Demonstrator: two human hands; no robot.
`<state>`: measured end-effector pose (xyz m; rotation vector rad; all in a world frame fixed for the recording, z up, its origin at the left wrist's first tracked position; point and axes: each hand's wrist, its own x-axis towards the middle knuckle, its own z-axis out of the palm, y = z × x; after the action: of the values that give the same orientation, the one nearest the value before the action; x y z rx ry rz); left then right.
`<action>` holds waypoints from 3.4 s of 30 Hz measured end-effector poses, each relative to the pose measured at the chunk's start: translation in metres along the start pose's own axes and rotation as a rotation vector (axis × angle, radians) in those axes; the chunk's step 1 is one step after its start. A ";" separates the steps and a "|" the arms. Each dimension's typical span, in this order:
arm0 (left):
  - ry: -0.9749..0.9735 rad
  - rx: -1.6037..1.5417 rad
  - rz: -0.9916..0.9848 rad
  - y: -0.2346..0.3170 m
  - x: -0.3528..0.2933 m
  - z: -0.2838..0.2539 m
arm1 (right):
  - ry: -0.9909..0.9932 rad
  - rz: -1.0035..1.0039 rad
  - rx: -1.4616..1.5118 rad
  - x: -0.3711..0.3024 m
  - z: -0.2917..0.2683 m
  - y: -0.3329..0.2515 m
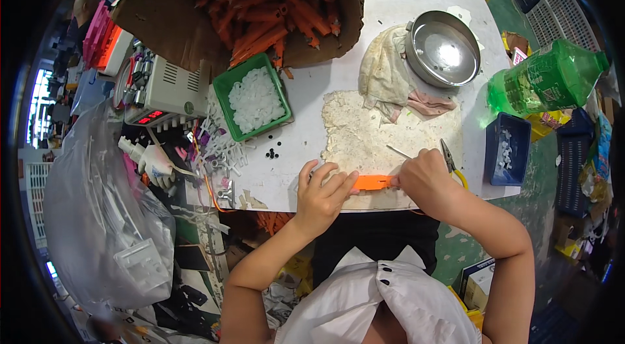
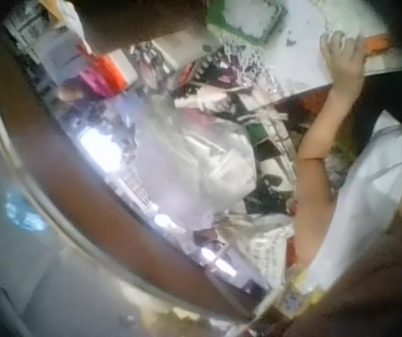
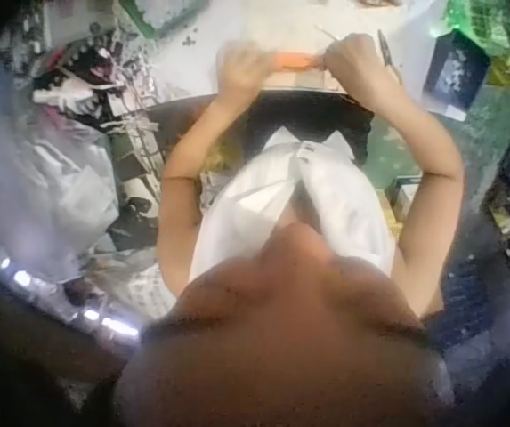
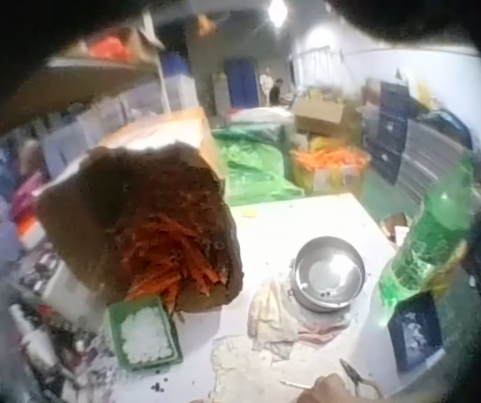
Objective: The person assembles small orange plastic components at a cluttered workbench. They use a screwdriver to adjust internal parts, insert small black cylindrical pieces, and manipulate the plastic housing with both hands. The person repeatedly opens and closes the components, occasionally placing them on the table or into a metal bowl.
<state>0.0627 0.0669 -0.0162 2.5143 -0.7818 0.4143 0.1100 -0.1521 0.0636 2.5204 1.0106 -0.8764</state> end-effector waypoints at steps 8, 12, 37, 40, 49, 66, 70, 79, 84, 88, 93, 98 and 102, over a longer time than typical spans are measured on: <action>0.020 0.006 -0.007 0.001 -0.004 0.006 | 0.045 -0.046 0.007 0.011 0.009 0.001; 0.062 0.023 -0.002 0.002 -0.004 0.006 | 0.323 -0.016 0.066 0.013 0.003 0.012; 0.139 -0.051 -0.010 0.002 -0.005 0.010 | 0.068 0.025 -0.068 0.094 -0.033 -0.042; 0.138 -0.057 -0.025 0.004 -0.007 0.012 | 0.077 0.037 -0.048 0.085 -0.039 -0.044; 0.159 -0.051 -0.042 0.001 -0.006 0.014 | 0.338 0.001 0.115 0.063 -0.019 -0.022; 0.121 -0.124 -0.047 -0.002 -0.006 0.011 | 0.300 0.091 0.212 0.036 0.013 0.008; 0.107 -0.108 -0.055 0.001 -0.006 0.011 | 0.303 0.132 0.216 0.033 0.012 0.002; -0.271 -0.189 -0.091 -0.014 0.030 -0.017 | 0.253 0.130 0.253 0.033 0.009 0.010; -0.704 0.012 -0.091 -0.013 0.084 -0.031 | 0.197 0.069 0.275 0.028 0.008 0.018; -0.938 0.216 -0.087 -0.005 0.106 -0.029 | 0.174 0.046 0.240 0.027 0.010 0.021; -0.938 0.254 -0.077 0.002 0.101 -0.021 | 0.189 0.073 0.180 0.028 0.010 0.009; -0.872 0.232 -0.068 0.007 0.098 -0.014 | 0.223 0.103 0.150 0.023 0.011 -0.002; -0.845 0.241 -0.121 0.012 0.098 -0.019 | 0.353 0.105 0.165 0.020 0.018 -0.004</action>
<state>0.1306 0.0234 0.0440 2.9368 -0.8880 -0.6879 0.1112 -0.1467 0.0368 2.9090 0.9227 -0.5130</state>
